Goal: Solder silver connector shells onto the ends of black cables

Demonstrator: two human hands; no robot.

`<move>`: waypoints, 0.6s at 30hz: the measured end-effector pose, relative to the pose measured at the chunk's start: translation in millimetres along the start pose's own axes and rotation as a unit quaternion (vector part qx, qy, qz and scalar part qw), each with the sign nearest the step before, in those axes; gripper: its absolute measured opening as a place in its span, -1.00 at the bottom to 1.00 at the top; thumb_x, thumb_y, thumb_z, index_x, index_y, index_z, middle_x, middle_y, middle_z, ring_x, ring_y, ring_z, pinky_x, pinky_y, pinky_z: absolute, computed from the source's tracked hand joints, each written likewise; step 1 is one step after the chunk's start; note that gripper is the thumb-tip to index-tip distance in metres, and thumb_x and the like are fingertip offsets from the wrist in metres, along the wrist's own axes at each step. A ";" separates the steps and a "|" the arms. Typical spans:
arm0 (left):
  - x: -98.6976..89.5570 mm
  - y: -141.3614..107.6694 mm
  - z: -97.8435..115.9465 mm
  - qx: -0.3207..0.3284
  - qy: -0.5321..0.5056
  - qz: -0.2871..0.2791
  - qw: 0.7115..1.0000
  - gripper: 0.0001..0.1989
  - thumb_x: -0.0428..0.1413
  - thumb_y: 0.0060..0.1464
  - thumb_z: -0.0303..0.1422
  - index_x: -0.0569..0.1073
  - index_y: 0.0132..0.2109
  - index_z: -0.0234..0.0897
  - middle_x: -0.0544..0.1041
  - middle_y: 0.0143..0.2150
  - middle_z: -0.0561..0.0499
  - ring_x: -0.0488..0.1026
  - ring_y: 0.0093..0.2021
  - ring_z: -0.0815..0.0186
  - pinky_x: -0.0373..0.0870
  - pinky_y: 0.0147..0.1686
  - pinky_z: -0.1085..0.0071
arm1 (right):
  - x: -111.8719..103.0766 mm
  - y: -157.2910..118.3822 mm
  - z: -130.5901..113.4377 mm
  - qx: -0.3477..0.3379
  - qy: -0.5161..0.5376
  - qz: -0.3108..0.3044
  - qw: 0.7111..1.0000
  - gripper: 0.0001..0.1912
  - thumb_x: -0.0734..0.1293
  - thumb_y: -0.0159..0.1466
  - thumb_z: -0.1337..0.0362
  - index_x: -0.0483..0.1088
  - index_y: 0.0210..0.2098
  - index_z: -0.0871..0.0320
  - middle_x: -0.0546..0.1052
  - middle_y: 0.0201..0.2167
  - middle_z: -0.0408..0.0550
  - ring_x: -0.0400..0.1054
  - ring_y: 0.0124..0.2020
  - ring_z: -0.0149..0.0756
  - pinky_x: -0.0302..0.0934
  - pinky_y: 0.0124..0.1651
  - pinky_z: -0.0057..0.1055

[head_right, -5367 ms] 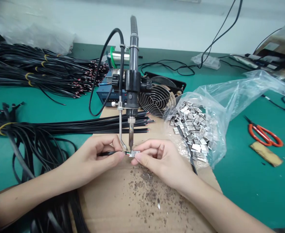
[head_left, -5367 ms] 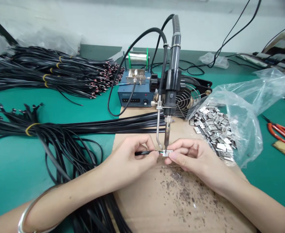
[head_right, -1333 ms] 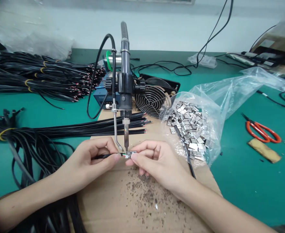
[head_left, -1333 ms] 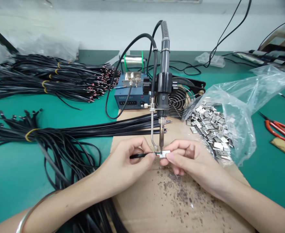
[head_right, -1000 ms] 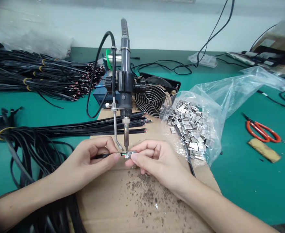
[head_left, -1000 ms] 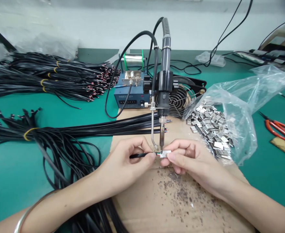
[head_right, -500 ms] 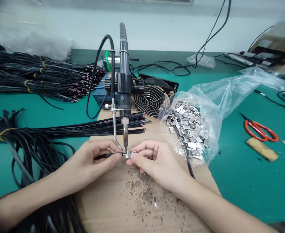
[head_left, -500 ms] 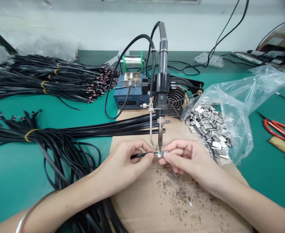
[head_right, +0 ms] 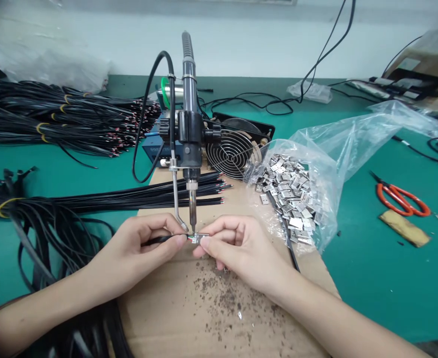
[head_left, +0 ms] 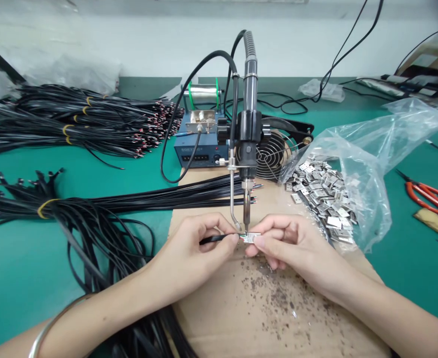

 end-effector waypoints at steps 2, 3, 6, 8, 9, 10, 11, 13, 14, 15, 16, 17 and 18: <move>-0.7 -0.4 1.0 0.001 -0.002 0.007 1.000 -0.86 0.06 0.01 -0.44 0.40 -0.49 -0.32 0.48 -0.49 0.11 0.38 -0.48 0.48 0.30 -0.56 0.70 | 0.2 -0.6 -0.4 -0.004 0.014 -0.008 1.000 -0.85 0.46 0.01 0.29 0.45 -0.47 0.22 0.59 -0.54 -0.05 0.18 -0.70 -0.56 0.06 -0.63 -0.59; -0.8 -0.8 1.3 0.000 -0.002 0.008 1.000 -0.86 0.06 0.01 -0.44 0.41 -0.49 -0.32 0.48 -0.49 0.11 0.39 -0.48 0.48 0.31 -0.55 0.70 | 0.4 -0.8 -0.7 -0.006 0.019 -0.012 1.000 -0.86 0.46 0.02 0.29 0.46 -0.47 0.22 0.59 -0.54 -0.06 0.18 -0.69 -0.56 0.06 -0.63 -0.60; -0.7 -2.2 1.3 0.001 -0.005 0.009 1.000 -0.86 0.06 0.00 -0.44 0.41 -0.50 -0.32 0.48 -0.50 0.11 0.40 -0.49 0.48 0.31 -0.56 0.70 | 1.4 -1.0 -1.3 -0.006 0.025 -0.017 1.000 -0.87 0.46 0.02 0.30 0.47 -0.46 0.22 0.59 -0.55 -0.06 0.19 -0.68 -0.56 0.06 -0.62 -0.60; -0.4 -2.5 0.5 -0.001 -0.005 0.009 1.000 -0.85 0.06 0.00 -0.44 0.41 -0.51 -0.32 0.48 -0.50 0.11 0.40 -0.49 0.47 0.32 -0.56 0.69 | 1.7 -0.6 -1.4 -0.001 0.021 -0.010 1.000 -0.87 0.47 0.00 0.30 0.47 -0.48 0.21 0.59 -0.56 -0.06 0.19 -0.69 -0.55 0.05 -0.63 -0.59; -0.2 -2.4 -0.1 -0.004 -0.003 0.009 1.000 -0.85 0.06 0.00 -0.44 0.41 -0.51 -0.32 0.48 -0.50 0.11 0.40 -0.48 0.47 0.32 -0.56 0.69 | 1.9 -0.2 -1.1 0.003 0.016 -0.005 1.000 -0.87 0.47 -0.01 0.30 0.47 -0.49 0.21 0.58 -0.56 -0.06 0.18 -0.69 -0.54 0.04 -0.64 -0.58; -0.1 -2.1 -0.8 -0.007 -0.001 0.010 1.000 -0.85 0.06 0.00 -0.44 0.41 -0.51 -0.32 0.48 -0.50 0.10 0.40 -0.48 0.46 0.33 -0.55 0.68 | 1.9 0.2 -0.8 0.007 0.009 0.000 1.000 -0.87 0.47 -0.02 0.31 0.46 -0.50 0.21 0.58 -0.56 -0.06 0.17 -0.69 -0.54 0.03 -0.64 -0.57; 0.0 -1.6 -1.4 -0.011 0.002 0.010 1.000 -0.85 0.06 0.00 -0.44 0.40 -0.51 -0.32 0.48 -0.51 0.10 0.40 -0.48 0.46 0.33 -0.55 0.67 | 1.9 0.6 -0.4 0.010 0.003 0.005 1.000 -0.87 0.46 -0.03 0.31 0.46 -0.51 0.21 0.58 -0.56 -0.05 0.16 -0.70 -0.54 0.02 -0.64 -0.57; 0.1 -0.8 -2.0 -0.015 0.005 0.013 1.000 -0.85 0.06 -0.01 -0.44 0.39 -0.51 -0.31 0.48 -0.51 0.11 0.40 -0.48 0.46 0.33 -0.54 0.67 | 2.0 1.4 -0.1 0.012 -0.004 0.010 1.000 -0.88 0.45 -0.02 0.31 0.45 -0.51 0.21 0.58 -0.56 -0.04 0.15 -0.70 -0.54 0.01 -0.64 -0.57; 0.0 -0.4 -1.9 -0.015 0.004 0.014 1.000 -0.86 0.06 -0.01 -0.44 0.39 -0.51 -0.31 0.48 -0.51 0.11 0.40 -0.48 0.46 0.33 -0.54 0.68 | 2.1 1.6 -0.1 0.011 -0.005 0.010 1.000 -0.88 0.45 -0.01 0.32 0.45 -0.50 0.21 0.58 -0.56 -0.04 0.15 -0.70 -0.55 0.01 -0.64 -0.57; -0.1 -0.2 -1.6 -0.014 0.002 0.014 1.000 -0.85 0.06 -0.01 -0.44 0.39 -0.51 -0.31 0.48 -0.51 0.12 0.39 -0.48 0.47 0.33 -0.54 0.68 | 2.1 1.8 -0.2 0.010 -0.003 0.009 1.000 -0.89 0.44 -0.01 0.32 0.45 -0.49 0.22 0.58 -0.55 -0.04 0.15 -0.70 -0.55 0.01 -0.64 -0.57; -0.1 0.0 -1.1 -0.012 0.001 0.014 1.000 -0.85 0.06 -0.01 -0.44 0.39 -0.51 -0.31 0.48 -0.51 0.12 0.39 -0.49 0.48 0.32 -0.54 0.69 | 2.0 1.8 -0.3 0.009 0.001 0.008 1.000 -0.90 0.44 0.00 0.32 0.46 -0.49 0.22 0.59 -0.55 -0.04 0.15 -0.70 -0.55 0.01 -0.64 -0.58; -0.3 0.1 -0.6 -0.010 0.000 0.014 1.000 -0.85 0.06 -0.01 -0.43 0.39 -0.52 -0.31 0.48 -0.51 0.12 0.38 -0.49 0.49 0.32 -0.54 0.70 | 1.8 1.7 -0.5 0.007 0.006 0.006 1.000 -0.90 0.44 0.00 0.33 0.46 -0.49 0.21 0.59 -0.55 -0.05 0.15 -0.70 -0.56 0.01 -0.63 -0.58; -0.4 0.2 -0.3 -0.009 -0.001 0.013 1.000 -0.85 0.06 -0.01 -0.43 0.40 -0.52 -0.31 0.47 -0.51 0.13 0.38 -0.50 0.49 0.31 -0.54 0.70 | 1.7 1.5 -0.7 0.006 0.011 0.004 1.000 -0.91 0.44 0.00 0.33 0.46 -0.48 0.21 0.59 -0.55 -0.05 0.16 -0.70 -0.56 0.02 -0.63 -0.58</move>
Point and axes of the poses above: each hand's wrist, its own y-axis towards the middle knuckle, its own x-axis out of the palm, z = x × y, the point moved 6 cm from there along y, towards the middle knuckle
